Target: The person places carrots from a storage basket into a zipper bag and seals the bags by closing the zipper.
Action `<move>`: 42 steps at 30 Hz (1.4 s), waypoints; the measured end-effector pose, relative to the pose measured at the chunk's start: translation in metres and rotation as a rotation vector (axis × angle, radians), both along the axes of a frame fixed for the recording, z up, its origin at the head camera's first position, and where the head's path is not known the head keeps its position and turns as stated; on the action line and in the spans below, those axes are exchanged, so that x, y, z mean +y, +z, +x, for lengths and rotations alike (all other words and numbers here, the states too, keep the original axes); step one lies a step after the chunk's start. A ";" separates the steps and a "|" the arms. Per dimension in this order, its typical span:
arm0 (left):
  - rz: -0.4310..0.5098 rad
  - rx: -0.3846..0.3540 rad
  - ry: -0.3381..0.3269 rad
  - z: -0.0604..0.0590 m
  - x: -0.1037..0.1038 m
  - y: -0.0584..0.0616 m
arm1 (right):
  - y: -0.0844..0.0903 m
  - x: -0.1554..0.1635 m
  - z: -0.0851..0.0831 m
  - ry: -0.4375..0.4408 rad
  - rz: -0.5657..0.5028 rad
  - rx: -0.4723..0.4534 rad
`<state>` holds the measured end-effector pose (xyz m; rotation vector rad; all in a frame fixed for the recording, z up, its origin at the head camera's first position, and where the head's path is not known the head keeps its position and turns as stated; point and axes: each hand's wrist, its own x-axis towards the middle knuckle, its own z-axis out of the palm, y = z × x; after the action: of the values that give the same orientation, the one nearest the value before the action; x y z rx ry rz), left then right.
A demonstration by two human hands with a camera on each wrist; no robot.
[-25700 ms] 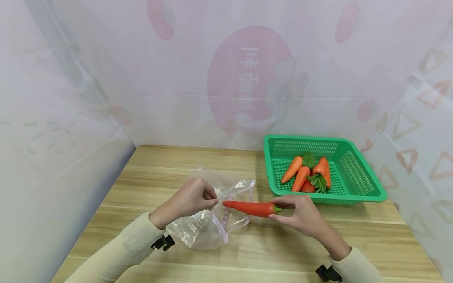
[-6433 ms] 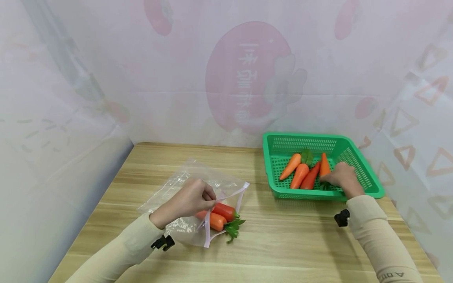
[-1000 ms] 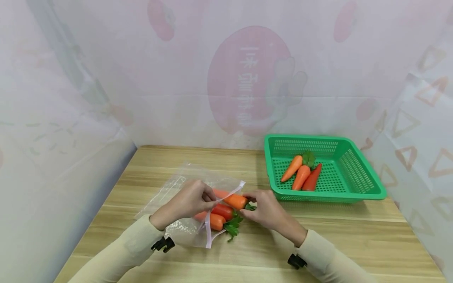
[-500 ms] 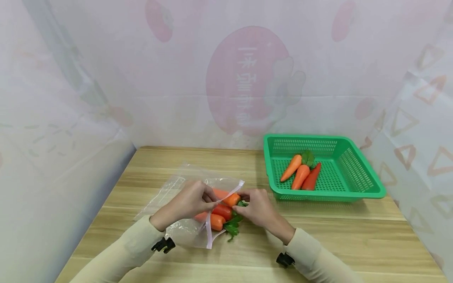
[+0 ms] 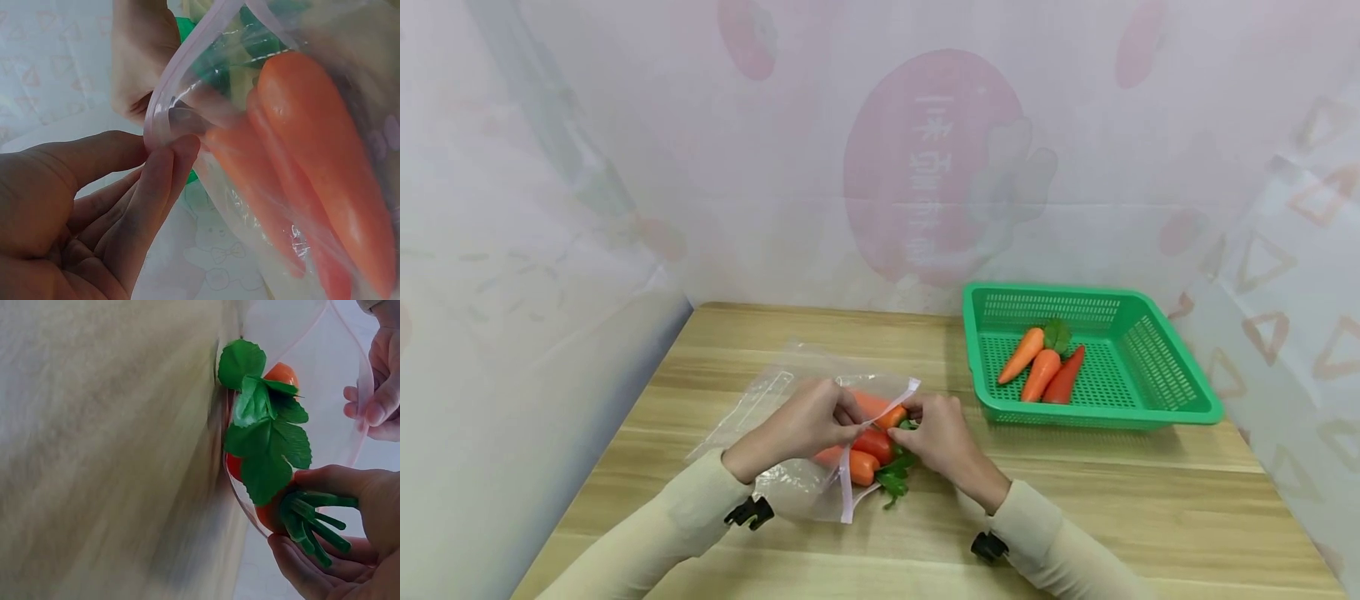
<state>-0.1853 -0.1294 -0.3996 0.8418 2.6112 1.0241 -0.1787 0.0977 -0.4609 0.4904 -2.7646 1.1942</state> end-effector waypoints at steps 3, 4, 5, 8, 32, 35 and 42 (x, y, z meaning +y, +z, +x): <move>-0.001 0.003 0.003 0.000 0.000 0.001 | -0.002 -0.003 0.000 -0.007 0.019 -0.003; -0.001 0.004 0.005 0.000 0.001 0.001 | -0.003 -0.004 0.000 -0.009 0.024 -0.007; -0.002 0.005 0.006 0.000 0.001 0.000 | -0.004 -0.005 0.000 -0.011 0.031 -0.009; -0.004 0.004 0.007 -0.001 0.001 0.000 | -0.007 -0.006 0.000 -0.011 0.045 -0.010; 0.037 -0.037 -0.011 -0.001 -0.004 -0.002 | 0.034 0.015 0.019 0.035 0.093 0.053; 0.039 -0.038 -0.011 0.000 -0.004 -0.001 | 0.043 0.023 0.022 0.055 0.108 0.074; 0.023 -0.023 0.001 0.001 -0.004 -0.001 | 0.061 0.044 0.026 0.040 0.128 0.064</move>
<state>-0.1848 -0.1329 -0.4002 0.8293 2.5853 1.0598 -0.1532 0.1419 -0.3995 0.5882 -2.8007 0.9945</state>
